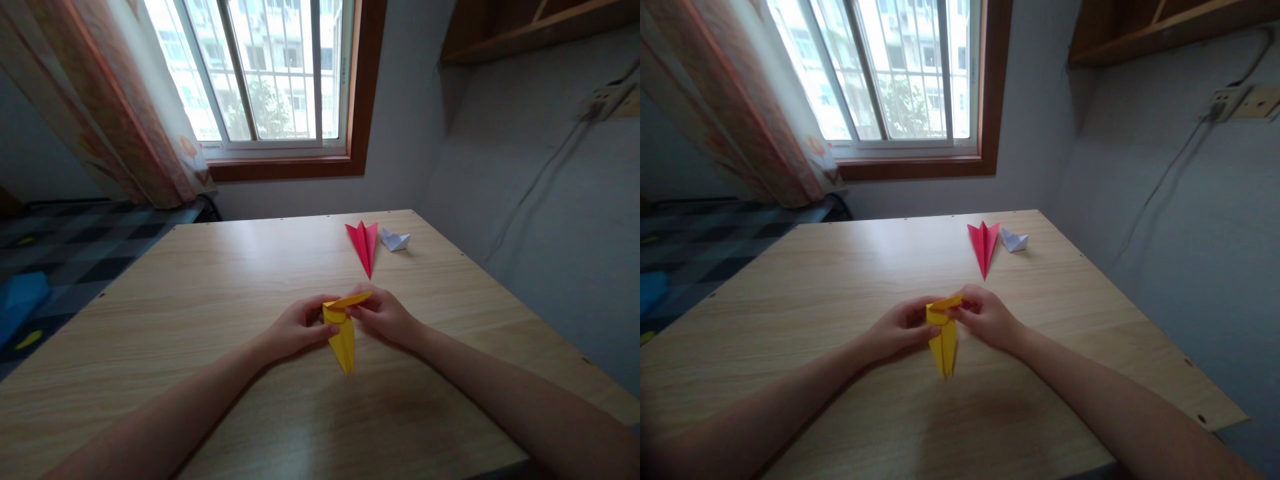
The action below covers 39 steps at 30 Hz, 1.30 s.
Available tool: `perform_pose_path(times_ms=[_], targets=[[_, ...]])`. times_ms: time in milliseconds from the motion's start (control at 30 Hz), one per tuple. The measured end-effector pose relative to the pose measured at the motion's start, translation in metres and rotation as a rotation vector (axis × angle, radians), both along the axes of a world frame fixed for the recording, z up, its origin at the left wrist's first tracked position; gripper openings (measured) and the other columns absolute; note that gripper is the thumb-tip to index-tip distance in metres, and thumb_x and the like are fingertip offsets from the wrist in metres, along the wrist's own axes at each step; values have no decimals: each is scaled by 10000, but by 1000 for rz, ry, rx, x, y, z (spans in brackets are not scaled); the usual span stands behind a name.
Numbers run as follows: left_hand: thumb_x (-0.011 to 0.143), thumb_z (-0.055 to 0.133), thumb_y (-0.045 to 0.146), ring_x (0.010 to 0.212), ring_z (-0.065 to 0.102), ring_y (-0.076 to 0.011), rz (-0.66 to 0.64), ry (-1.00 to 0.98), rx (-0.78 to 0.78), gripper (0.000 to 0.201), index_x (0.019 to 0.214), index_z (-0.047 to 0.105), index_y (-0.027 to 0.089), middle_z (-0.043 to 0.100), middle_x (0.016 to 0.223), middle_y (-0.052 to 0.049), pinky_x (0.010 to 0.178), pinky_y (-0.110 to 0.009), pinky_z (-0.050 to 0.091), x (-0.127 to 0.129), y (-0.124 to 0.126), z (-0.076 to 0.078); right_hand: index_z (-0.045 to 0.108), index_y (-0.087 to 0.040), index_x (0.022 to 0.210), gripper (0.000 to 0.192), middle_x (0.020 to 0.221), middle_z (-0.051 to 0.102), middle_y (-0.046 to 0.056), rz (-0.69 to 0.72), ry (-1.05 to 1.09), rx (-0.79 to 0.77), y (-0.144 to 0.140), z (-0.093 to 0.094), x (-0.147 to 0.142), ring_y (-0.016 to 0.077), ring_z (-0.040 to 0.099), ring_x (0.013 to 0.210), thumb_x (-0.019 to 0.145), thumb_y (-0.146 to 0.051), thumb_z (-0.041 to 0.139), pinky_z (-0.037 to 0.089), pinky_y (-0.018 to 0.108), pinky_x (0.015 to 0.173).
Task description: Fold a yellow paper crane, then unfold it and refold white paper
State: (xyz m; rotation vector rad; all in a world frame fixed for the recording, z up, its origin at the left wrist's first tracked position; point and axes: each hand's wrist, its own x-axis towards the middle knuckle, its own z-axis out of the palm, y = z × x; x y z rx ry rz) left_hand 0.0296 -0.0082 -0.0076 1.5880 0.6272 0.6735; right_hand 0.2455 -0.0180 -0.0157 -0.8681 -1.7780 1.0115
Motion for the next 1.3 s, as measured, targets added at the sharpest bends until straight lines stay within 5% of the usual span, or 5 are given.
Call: perform_pose_path(times_ms=[467, 667, 900, 1100, 1300], targets=[[843, 683, 304, 1076, 572, -238, -88, 145, 173, 468, 1276, 571, 167, 631, 1183, -98, 963, -399, 467, -3, 0, -1, 642, -177, 714, 287, 604, 549, -27, -204, 62, -129, 1, -1, -3, 120, 477, 565, 836, -436, 660, 375, 246, 540], [858, 663, 269, 768, 545, -130, 39, 24, 118, 821, 1535, 197, 267, 581, 881, 7, 751, -275, 462, -3, -5, -9, 621, -178, 742, 313, 621, 527, -26, -309, -18, -74, 10, -10, 2, 129, 470, 590, 865, -465, 631, 368, 253, 547], [869, 627, 273, 921, 588, -176, 89, -13, 110, 469, 1328, 559, 205, 629, 1100, -84, 812, -304, 481, -1, -9, -7, 529, -205, 762, 191, 702, 534, -20, -333, -135, 163, 7, -6, 1, 140, 501, 641, 868, -324, 636, 417, 255, 583], [776, 662, 220, 1035, 601, -221, 220, -96, -50, 468, 1241, 637, 186, 666, 1174, -89, 917, -346, 477, -4, 0, -4, 642, -236, 1098, 264, 1041, 583, 76, -212, -261, 470, -1, -2, 0, 210, 574, 1002, 890, -114, 535, 490, 382, 903], [769, 580, 200, 929, 611, -200, 192, -131, -57, 437, 1198, 652, 159, 687, 1043, -87, 847, -327, 475, -2, 0, -2, 704, -250, 978, 192, 980, 594, 57, -250, -236, 454, -1, -1, 2, 214, 587, 940, 833, -132, 655, 505, 379, 840]])
